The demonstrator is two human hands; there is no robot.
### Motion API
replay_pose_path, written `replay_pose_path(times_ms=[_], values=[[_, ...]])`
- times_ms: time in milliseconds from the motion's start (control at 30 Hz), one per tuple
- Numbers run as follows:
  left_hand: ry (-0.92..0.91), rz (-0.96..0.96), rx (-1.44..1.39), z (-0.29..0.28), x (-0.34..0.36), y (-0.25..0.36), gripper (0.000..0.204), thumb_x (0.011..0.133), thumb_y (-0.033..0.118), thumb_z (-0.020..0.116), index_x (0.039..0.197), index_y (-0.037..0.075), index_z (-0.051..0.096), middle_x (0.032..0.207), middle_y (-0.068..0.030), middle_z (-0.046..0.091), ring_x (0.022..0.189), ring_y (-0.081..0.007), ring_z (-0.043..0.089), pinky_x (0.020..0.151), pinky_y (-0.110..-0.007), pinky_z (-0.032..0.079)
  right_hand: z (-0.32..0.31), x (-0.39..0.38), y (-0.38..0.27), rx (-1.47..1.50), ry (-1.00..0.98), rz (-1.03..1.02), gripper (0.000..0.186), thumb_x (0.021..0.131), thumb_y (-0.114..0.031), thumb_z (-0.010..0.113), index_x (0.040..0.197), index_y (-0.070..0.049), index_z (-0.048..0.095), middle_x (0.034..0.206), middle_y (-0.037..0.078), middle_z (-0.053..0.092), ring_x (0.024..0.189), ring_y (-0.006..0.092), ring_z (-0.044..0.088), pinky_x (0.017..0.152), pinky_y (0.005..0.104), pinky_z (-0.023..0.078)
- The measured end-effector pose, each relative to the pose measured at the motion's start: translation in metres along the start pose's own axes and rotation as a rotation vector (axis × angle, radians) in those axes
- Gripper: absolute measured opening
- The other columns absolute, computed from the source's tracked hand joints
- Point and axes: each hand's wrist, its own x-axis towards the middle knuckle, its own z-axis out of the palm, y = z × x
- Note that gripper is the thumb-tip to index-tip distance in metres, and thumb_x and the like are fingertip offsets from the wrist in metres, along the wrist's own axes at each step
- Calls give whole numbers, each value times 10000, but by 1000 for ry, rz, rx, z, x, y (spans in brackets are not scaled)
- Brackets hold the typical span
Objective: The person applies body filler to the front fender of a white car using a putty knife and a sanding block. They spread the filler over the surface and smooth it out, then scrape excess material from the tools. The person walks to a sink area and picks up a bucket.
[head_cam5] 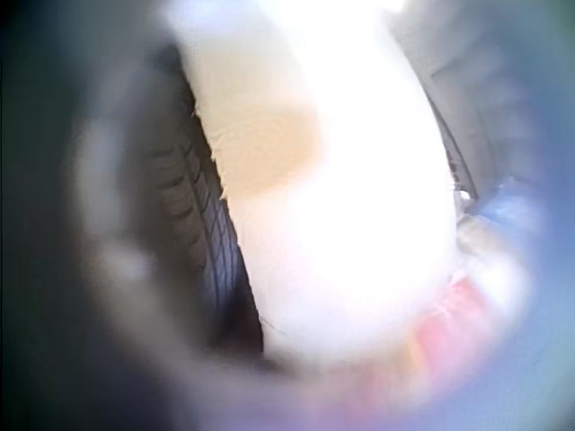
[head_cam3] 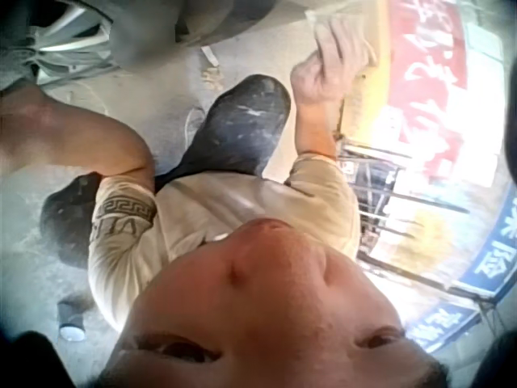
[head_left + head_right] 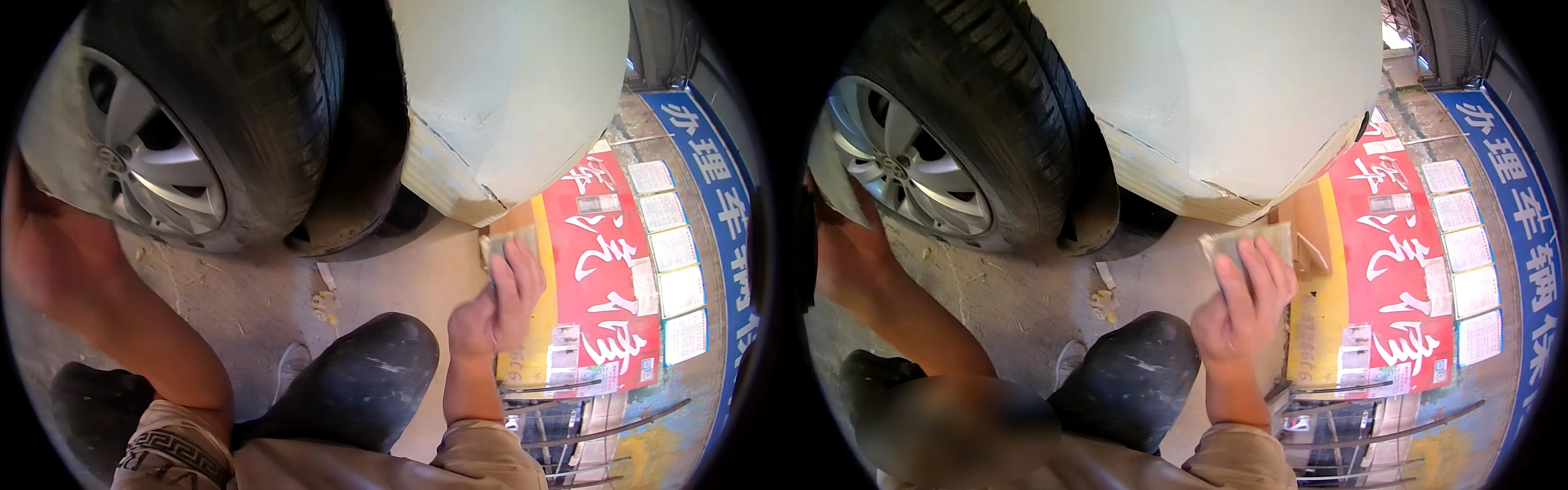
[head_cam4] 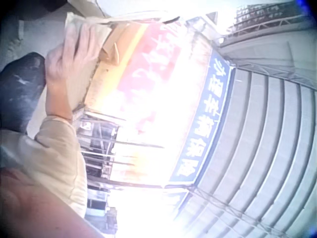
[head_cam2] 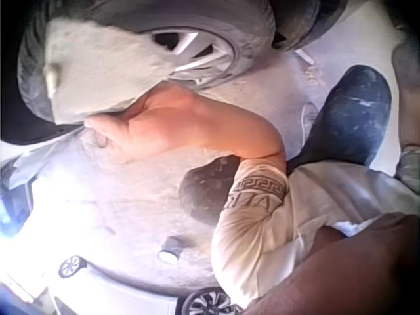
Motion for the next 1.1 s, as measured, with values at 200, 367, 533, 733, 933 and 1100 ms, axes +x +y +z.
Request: replay_pose_path(times_ms=[200,367,533,733,933,1100], values=[[-318,-252,-290,3,-33,7,266,995,118,490,1183,-47,581,1060,-132,668,954,-208,653,834,-310,537,-39,16,-61,985,174,630,350,906,-16,553,1249,53,552,1233,196,594,1152,342,574,1047,494,403],[-580,-245,59,29,-53,38,193,956,90,602,1072,-64,619,875,-9,631,778,-48,552,689,-175,434,-39,85,-102,1512,12,401,356,918,-45,568,1257,61,545,1287,231,560,1184,414,549,1051,527,400],[-345,-206,-91,23,-35,50,192,966,115,600,1037,-62,627,852,-4,626,758,-37,531,664,-167,412,-21,122,-129,1170,-344,159,339,854,17,622,1192,26,643,1261,279,588,1221,431,543,1066,495,393],[-85,-141,-351,5,17,68,178,978,108,552,1039,-49,610,939,-89,686,809,-122,642,733,-241,503,-16,127,-138,672,-659,176,305,806,68,629,1096,-13,679,1002,166,709,909,270,706,831,341,555],[193,-24,-419,-24,61,76,165,988,115,521,1000,-23,611,964,-108,677,840,-149,653,753,-279,524,-23,186,-170,363,-170,103,130,842,-51,717,897,-9,607,753,130,675,597,238,669,558,289,506],[244,-10,-432,-48,81,70,231,985,94,493,1139,-44,595,1106,-140,659,994,-219,656,878,-343,542,-23,225,-202,182,-456,-23,155,844,-90,725,879,-26,588,626,99,602,526,181,599,498,273,443]])
